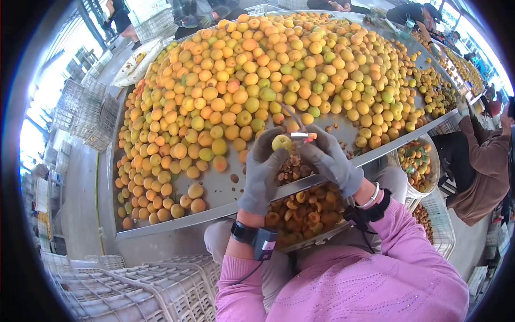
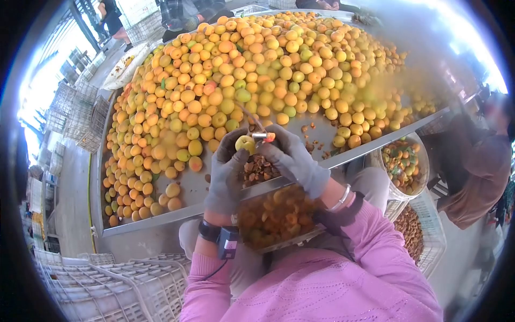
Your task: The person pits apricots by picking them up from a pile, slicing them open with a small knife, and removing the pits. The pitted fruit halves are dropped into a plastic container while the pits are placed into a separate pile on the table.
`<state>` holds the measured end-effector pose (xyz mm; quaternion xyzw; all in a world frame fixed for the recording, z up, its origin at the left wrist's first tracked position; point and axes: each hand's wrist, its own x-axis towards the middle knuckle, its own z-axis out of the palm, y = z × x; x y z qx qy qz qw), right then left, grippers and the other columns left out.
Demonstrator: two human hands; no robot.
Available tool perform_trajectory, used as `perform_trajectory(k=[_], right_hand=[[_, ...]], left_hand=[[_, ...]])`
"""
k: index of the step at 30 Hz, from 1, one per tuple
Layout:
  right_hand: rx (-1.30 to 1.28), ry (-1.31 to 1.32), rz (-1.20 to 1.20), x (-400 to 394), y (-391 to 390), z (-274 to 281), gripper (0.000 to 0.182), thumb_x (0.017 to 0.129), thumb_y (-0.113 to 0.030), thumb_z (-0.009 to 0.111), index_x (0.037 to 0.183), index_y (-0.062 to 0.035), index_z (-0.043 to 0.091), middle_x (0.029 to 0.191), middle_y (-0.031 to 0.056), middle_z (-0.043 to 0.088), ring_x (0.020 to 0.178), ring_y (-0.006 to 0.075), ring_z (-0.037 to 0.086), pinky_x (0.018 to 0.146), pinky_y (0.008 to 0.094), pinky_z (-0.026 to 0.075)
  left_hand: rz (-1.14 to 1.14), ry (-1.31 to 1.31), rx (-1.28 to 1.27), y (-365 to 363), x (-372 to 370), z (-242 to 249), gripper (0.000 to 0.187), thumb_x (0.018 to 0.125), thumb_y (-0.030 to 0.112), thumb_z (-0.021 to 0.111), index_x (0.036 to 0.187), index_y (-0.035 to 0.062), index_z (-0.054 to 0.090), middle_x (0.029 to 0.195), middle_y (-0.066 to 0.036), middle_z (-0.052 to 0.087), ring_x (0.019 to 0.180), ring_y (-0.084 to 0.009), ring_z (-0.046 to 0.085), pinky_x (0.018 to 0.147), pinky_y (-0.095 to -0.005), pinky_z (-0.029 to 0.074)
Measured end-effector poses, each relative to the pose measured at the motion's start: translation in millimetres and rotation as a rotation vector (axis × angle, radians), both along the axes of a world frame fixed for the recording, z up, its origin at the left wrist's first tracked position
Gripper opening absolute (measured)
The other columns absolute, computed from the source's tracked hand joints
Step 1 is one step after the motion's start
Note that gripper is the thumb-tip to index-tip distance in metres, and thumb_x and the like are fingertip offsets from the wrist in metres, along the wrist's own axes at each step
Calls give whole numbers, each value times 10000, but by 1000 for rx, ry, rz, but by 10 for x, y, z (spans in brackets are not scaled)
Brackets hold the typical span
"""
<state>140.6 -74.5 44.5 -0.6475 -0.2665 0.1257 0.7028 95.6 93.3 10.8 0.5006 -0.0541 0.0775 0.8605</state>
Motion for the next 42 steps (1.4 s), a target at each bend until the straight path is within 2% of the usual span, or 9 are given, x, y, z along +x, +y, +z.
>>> perform_trajectory(k=[1,8,13,21,29,32,34,37,42], right_hand=[[-127,29,43,-38,-82,91,364,970,-356,577,1076,-8,578,854,-3,558,777,74,475,675,251,423],[-288,-2,92,-182,-113,222,328,1009,-313,528,1090,0,579,832,3,562,770,90,473,670,275,426],[-425,-167,20,-216,-119,194,318,1009,-298,522,1082,7,576,842,114,612,759,167,543,694,342,459],[-431,-199,-75,-297,-46,15,255,993,-245,519,975,7,554,756,171,583,668,281,550,642,387,446],[-565,-165,-131,-241,-24,-117,254,962,-246,542,964,8,560,768,211,624,735,399,623,653,444,468],[-685,-390,-175,-155,-20,-85,237,946,-242,549,962,-7,572,798,219,643,788,416,638,686,468,492],[-995,-584,-345,-146,-54,-60,182,935,-185,550,973,-8,548,798,195,641,743,419,618,646,431,463],[-879,-499,-361,-172,-149,7,202,935,-207,555,977,-10,538,772,214,615,743,431,604,647,440,455],[-661,-343,-170,-405,-57,-58,210,936,-211,553,981,-7,535,730,220,616,755,426,621,640,472,467]], left_hand=[[-2,1,3,42,-16,13,362,939,153,642,1268,35,548,1188,-56,599,1074,-135,571,934,-272,479],[-160,0,18,47,-115,92,409,902,157,694,1251,14,534,1160,-50,586,1037,-117,557,888,-255,481],[-189,33,181,95,-120,53,450,904,207,702,1261,4,518,1141,-43,581,1008,-106,549,848,-243,489],[63,-65,510,1,-198,63,305,910,71,642,1194,-14,569,1014,-28,612,880,-87,560,792,-225,477],[113,36,512,-95,-166,-11,273,897,-15,608,1168,-26,571,1000,-40,631,869,-87,574,768,-236,490],[189,90,682,-46,-98,-73,253,910,32,619,1153,-24,576,1004,-42,632,870,-97,587,785,-245,495],[224,110,807,-7,-81,-129,251,917,66,633,1146,-21,579,1004,-40,629,864,-103,590,796,-251,497],[110,113,-67,24,-67,-147,381,943,296,636,1184,11,558,1041,-75,645,912,-185,651,835,-319,540],[-37,87,-314,-43,-124,-81,483,953,428,570,1236,39,530,1120,-96,631,1007,-196,622,902,-365,511]])
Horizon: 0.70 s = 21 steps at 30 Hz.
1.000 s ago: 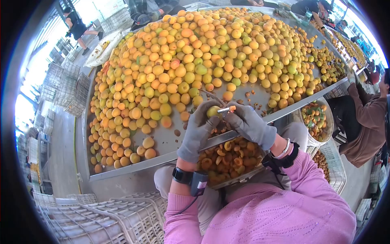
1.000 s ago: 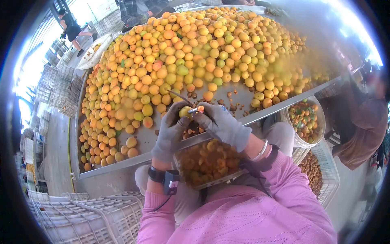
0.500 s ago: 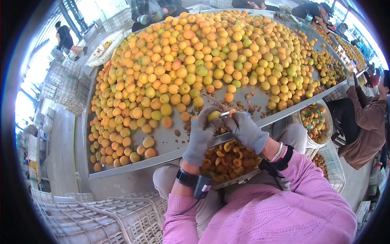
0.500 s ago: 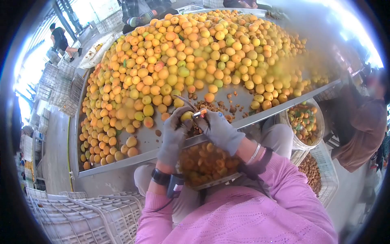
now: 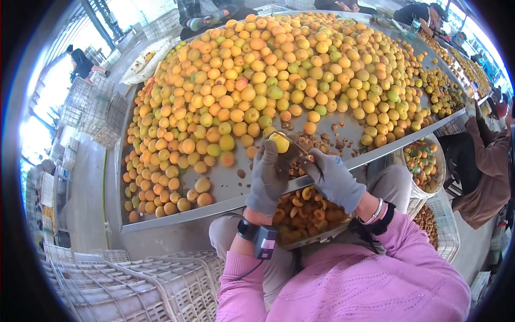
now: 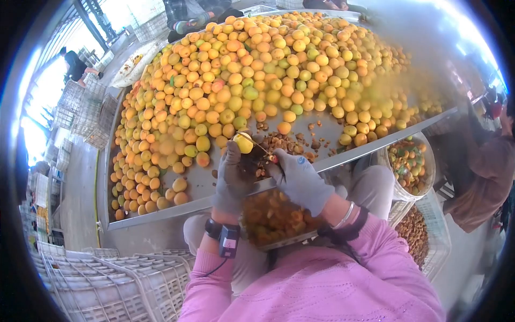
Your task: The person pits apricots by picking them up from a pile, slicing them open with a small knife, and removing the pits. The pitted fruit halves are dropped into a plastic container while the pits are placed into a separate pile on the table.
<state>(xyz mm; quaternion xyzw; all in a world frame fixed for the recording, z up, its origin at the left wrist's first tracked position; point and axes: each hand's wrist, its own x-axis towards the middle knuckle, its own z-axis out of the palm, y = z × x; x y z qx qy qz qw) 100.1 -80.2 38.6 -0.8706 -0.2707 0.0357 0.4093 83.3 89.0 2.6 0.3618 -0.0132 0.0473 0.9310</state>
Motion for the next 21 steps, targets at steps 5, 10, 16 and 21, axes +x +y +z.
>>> perform_trajectory(k=[5,10,16,21], right_hand=[[30,36,-53,-42,83,-39,223,929,-206,568,993,6,544,740,227,618,763,436,616,646,481,469],[179,5,-59,-49,170,-161,220,928,-201,566,998,7,549,740,230,617,747,441,607,642,488,463],[57,107,79,-37,16,18,209,934,-196,564,978,8,549,744,215,618,711,404,615,619,438,461],[50,234,159,-62,-67,-109,199,944,-186,559,978,11,554,716,183,607,627,291,601,600,384,455]], left_hand=[[-13,60,-114,-71,-45,-53,516,942,492,549,1236,67,541,1154,-85,626,1031,-207,611,878,-361,519],[-186,79,-215,-77,-97,22,475,915,420,627,1225,68,553,1127,-84,637,981,-218,628,806,-349,541],[-156,-74,200,285,-21,152,334,858,119,722,1148,-11,617,1023,-77,663,900,-148,645,772,-269,541],[-303,27,709,508,14,339,503,761,168,816,1173,-20,598,1037,-85,664,992,-163,623,878,-295,511]])
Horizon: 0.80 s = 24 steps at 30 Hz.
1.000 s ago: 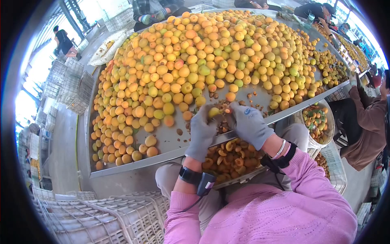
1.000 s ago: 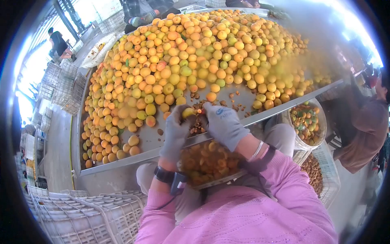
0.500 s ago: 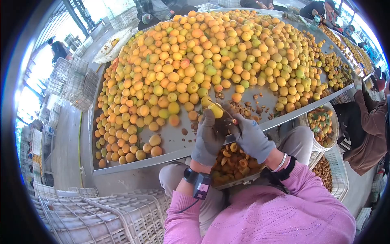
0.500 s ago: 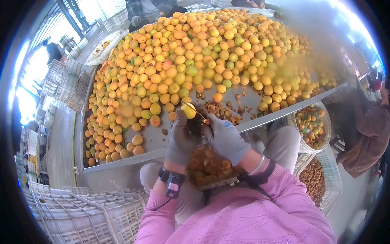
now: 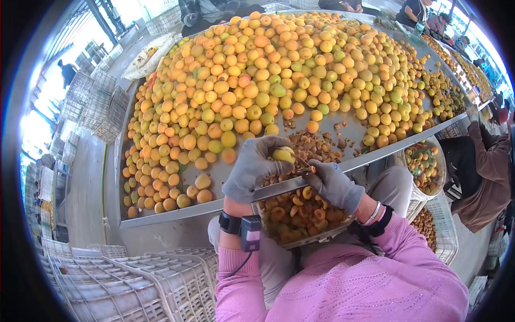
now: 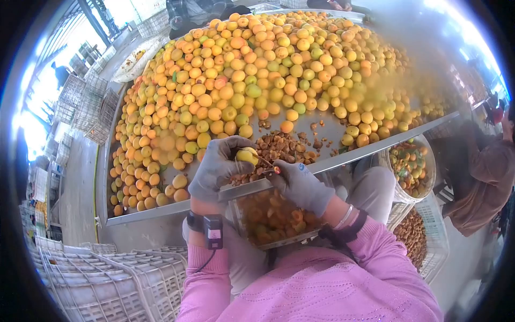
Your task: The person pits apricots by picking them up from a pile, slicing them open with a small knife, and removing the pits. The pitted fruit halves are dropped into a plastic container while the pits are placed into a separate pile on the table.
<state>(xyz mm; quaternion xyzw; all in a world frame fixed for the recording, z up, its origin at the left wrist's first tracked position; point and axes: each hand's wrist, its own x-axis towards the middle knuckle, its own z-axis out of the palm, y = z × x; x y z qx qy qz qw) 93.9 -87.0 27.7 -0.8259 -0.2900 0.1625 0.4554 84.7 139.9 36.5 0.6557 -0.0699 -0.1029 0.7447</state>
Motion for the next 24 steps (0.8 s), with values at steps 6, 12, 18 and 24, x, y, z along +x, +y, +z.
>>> perform_trajectory(k=[6,12,18,24], right_hand=[[295,59,-104,-27,-2,-24,204,950,-179,556,1011,16,556,687,152,576,608,176,532,591,353,446],[138,-65,-28,-4,-139,110,222,959,-212,556,959,11,560,670,130,574,610,167,537,598,340,449],[88,108,52,5,-150,-17,266,974,-260,555,956,6,568,667,77,569,618,128,513,593,311,439],[330,244,-91,-36,-81,-13,287,997,-273,521,990,7,588,752,-11,578,690,61,502,597,279,438]], left_hand=[[118,47,-808,-529,-131,-134,397,853,99,709,1208,-14,568,1070,-86,651,978,-185,640,832,-300,542],[68,4,-519,-238,-95,-60,430,797,150,766,1162,-11,607,1025,-75,669,942,-165,640,840,-295,527],[48,-42,17,-143,-48,16,456,759,210,807,1120,-8,632,969,-64,681,910,-152,643,835,-277,530],[261,133,-716,-744,-209,-72,476,799,259,790,1148,-11,612,1000,-67,667,942,-168,638,826,-283,538]])
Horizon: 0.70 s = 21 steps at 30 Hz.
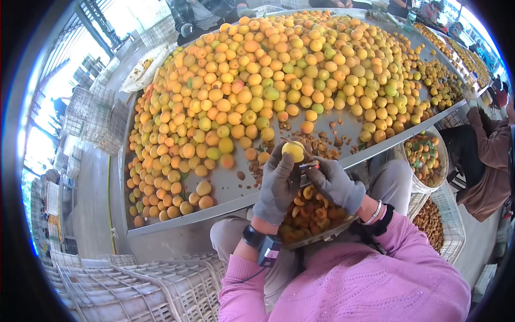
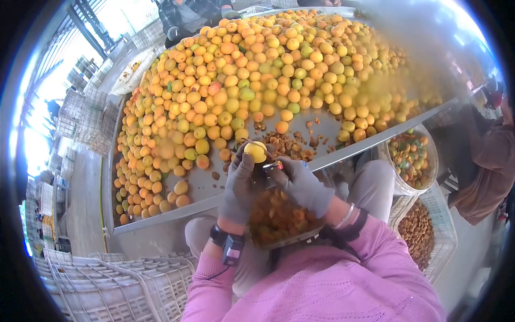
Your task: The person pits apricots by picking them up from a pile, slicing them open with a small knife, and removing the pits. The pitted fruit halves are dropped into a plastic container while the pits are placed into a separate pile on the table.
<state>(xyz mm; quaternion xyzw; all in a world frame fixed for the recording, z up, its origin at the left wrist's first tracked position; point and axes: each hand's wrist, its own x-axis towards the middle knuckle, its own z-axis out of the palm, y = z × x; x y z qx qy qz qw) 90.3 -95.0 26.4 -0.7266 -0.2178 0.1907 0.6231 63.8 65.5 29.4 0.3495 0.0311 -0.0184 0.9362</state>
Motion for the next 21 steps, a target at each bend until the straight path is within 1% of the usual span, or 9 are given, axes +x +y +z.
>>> perform_trajectory(k=[2,4,5,8,9,12,14,17,21], right_hand=[[-16,-9,-14,-23,-1,15,290,991,-280,535,977,5,584,741,12,584,681,68,500,600,278,439],[-105,-38,57,-3,-81,130,283,988,-275,539,978,4,585,737,22,585,679,73,502,601,281,442],[-185,-77,125,14,-113,169,276,985,-270,543,979,2,586,732,31,586,677,77,503,602,284,445],[-241,-153,186,29,-136,-4,259,982,-255,545,986,0,589,723,45,586,674,82,510,603,285,449],[-239,-159,186,15,-117,-44,259,982,-255,545,986,0,589,723,45,586,674,82,510,603,285,449],[-85,-84,93,-51,-58,-94,244,983,-239,541,999,-1,592,725,38,590,672,76,512,602,279,452],[45,46,6,-100,-18,-86,251,982,-245,545,1009,0,594,746,24,600,692,65,515,617,268,455],[54,1,-69,-137,44,-69,258,986,-250,543,1025,0,597,759,8,606,710,56,515,627,264,457],[-60,-30,-67,-124,-39,-7,274,989,-264,549,1039,0,599,755,9,611,715,59,521,633,263,457]], left_hand=[[7,-8,-78,23,-17,-21,494,802,271,789,1160,-15,606,1005,-68,664,947,-172,637,829,-284,537],[-149,-47,69,244,5,74,395,851,113,725,1201,2,579,1009,-44,653,876,-144,646,801,-277,546],[-147,-48,68,402,43,125,395,851,113,725,1201,2,579,1009,-44,653,876,-144,646,801,-277,546],[-401,-163,954,689,148,359,472,768,83,748,1197,-38,591,1013,-60,662,922,-121,621,856,-260,497],[-397,-167,958,692,148,341,472,768,83,748,1197,-38,591,1013,-60,662,922,-121,621,856,-260,497],[-250,-128,751,563,133,129,447,798,115,757,1185,-35,590,1026,-64,658,938,-141,626,851,-271,507],[22,-163,90,257,75,-32,355,858,116,723,1158,-15,587,987,-84,651,878,-170,642,801,-291,531],[28,-116,-157,-31,-4,-68,327,906,209,691,1152,21,585,1027,-91,634,902,-198,649,831,-325,542],[-28,-157,-123,24,-26,48,285,932,200,658,1148,30,583,1045,-72,626,921,-189,646,848,-321,538]])
